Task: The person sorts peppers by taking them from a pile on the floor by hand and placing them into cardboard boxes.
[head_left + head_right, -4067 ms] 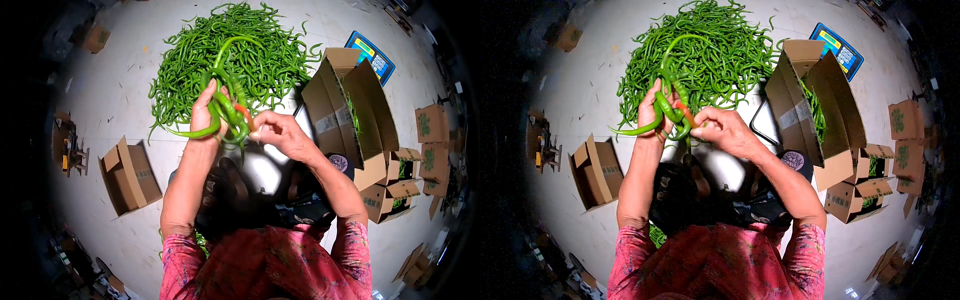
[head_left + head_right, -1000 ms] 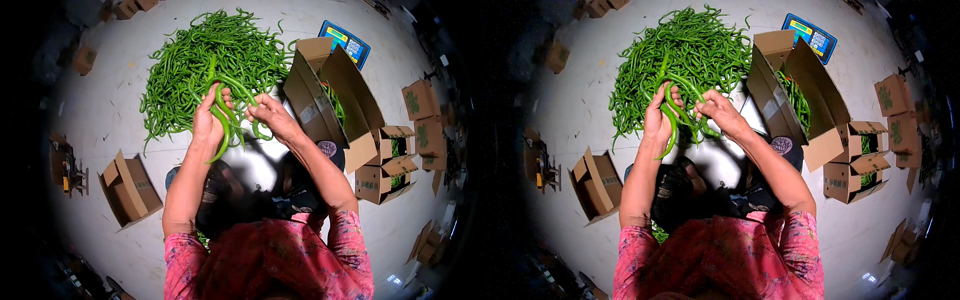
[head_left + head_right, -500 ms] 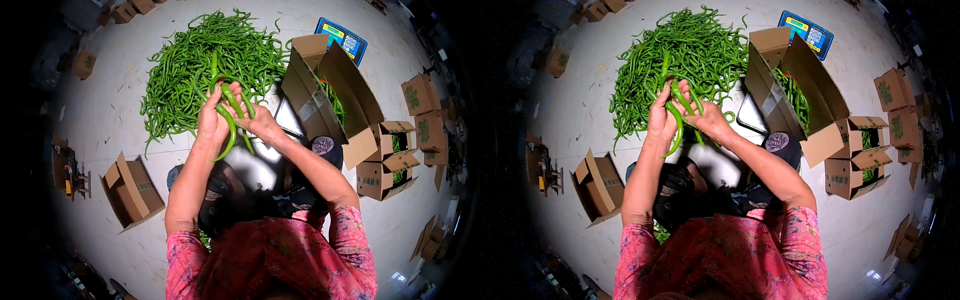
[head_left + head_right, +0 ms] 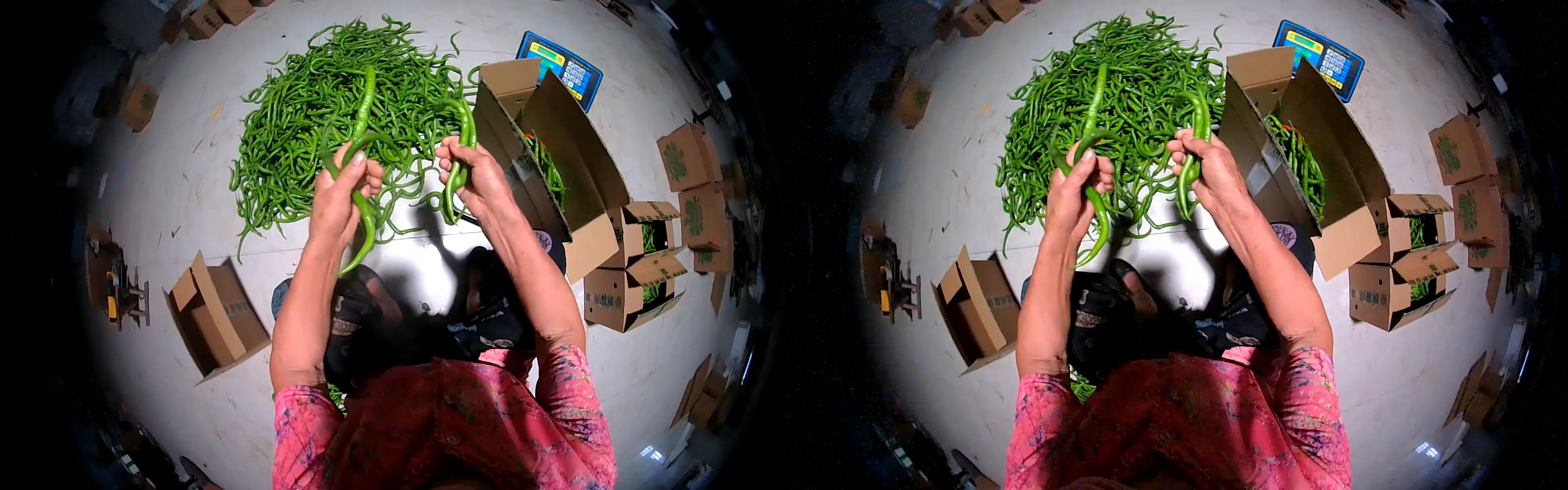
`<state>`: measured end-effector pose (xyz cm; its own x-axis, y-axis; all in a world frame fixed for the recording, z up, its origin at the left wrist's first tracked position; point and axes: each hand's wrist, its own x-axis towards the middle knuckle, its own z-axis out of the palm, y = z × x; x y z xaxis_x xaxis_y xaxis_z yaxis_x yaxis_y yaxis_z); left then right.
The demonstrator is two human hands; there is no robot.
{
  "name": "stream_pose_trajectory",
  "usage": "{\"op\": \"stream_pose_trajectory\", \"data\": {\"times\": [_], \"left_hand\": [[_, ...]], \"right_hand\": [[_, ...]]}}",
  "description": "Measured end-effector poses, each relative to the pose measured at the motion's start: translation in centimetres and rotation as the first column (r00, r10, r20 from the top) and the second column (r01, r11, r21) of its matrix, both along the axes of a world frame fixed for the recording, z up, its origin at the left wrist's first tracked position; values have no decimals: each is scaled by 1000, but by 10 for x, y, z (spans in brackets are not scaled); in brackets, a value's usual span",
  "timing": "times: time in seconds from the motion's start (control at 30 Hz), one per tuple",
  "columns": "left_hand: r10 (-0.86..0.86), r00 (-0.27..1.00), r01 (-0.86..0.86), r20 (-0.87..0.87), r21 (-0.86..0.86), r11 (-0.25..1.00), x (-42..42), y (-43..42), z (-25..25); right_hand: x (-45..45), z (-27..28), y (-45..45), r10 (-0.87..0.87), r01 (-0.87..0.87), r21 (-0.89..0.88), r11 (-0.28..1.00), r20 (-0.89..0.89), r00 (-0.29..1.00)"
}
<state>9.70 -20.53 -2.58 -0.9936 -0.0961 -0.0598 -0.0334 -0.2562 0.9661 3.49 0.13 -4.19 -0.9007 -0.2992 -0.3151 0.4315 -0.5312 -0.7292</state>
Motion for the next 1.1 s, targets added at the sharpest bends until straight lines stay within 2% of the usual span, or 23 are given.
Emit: {"op": "stream_pose_trajectory", "data": {"times": [0.03, 0.1, 0.17, 0.23, 0.3, 0.33, 0.37, 0.43, 0.53, 0.57, 0.6, 0.63, 0.7, 0.77, 0.8, 0.83, 0.9, 1.0, 1.1], "left_hand": [[-11, 999, 4, -35, -191, 982, 0, 6, 3], [41, 999, -44, -15, -370, 928, 5, 18, 11], [9, 997, -43, -80, -431, 901, 9, 27, 12], [-93, 963, -91, -252, -631, 771, 11, 31, 6], [-197, 867, -256, -458, -748, 612, 11, 37, -2], [-208, 886, -204, -415, -751, 628, 13, 41, -7], [-229, 879, -237, -419, -799, 552, 15, 43, -9], [-263, 893, -210, -366, -854, 476, 18, 45, -7], [-213, 891, -177, -401, -739, 650, 13, 44, -2], [-163, 953, -45, -254, -653, 756, 12, 41, 1], [-80, 989, 34, -121, -339, 940, 12, 38, 9], [-48, 998, 47, 35, 28, 998, 11, 35, 16], [-77, 992, 36, 98, 372, 928, 5, 15, 5], [-154, 984, 81, 85, 559, 825, 0, -3, -10], [-166, 983, 84, 84, 599, 796, -1, -6, -12], [-171, 983, 86, 72, 637, 766, -2, -7, -13], [-158, 985, 85, 68, 604, 792, 0, -6, -10], [-64, 997, 52, 34, 274, 960, 2, 3, -4], [10, 999, -8, 33, -85, 996, 1, 19, -8]], "right_hand": [[-1, 2, 4, 3, -3, -21, 1000, -20, 1000], [0, -2, 4, 45, -47, -71, 996, -41, 998], [1, 2, 3, 78, -84, -67, 994, -81, 994], [2, 9, 0, 75, -75, 0, 997, -135, 988], [2, 8, -3, 61, -56, 39, 998, -150, 987], [1, 6, -3, 68, -62, 50, 997, -129, 989], [1, 2, -3, 76, -69, 60, 996, -107, 991], [0, 0, -2, 68, -63, 52, 997, -93, 993], [-5, 6, 6, -13, 14, 7, 1000, -138, 990], [-10, 3, 13, -33, 37, 23, 999, -161, 986], [-13, 7, 16, -104, 111, 41, 993, -143, 984], [-16, 12, 19, -174, 183, 60, 981, -127, 977], [-24, 10, 30, -248, 252, 10, 968, -131, 960], [-27, 12, 35, -287, 288, 0, 958, -97, 953], [-25, 13, 37, -237, 238, -3, 971, -128, 963], [-24, 11, 36, -182, 179, -34, 983, -141, 973], [-16, 10, 25, -109, 122, 79, 989, -156, 982], [1, 5, 2, 64, -25, 199, 980, -193, 979], [15, -4, -20, 223, -166, 288, 943, -178, 959]]}}
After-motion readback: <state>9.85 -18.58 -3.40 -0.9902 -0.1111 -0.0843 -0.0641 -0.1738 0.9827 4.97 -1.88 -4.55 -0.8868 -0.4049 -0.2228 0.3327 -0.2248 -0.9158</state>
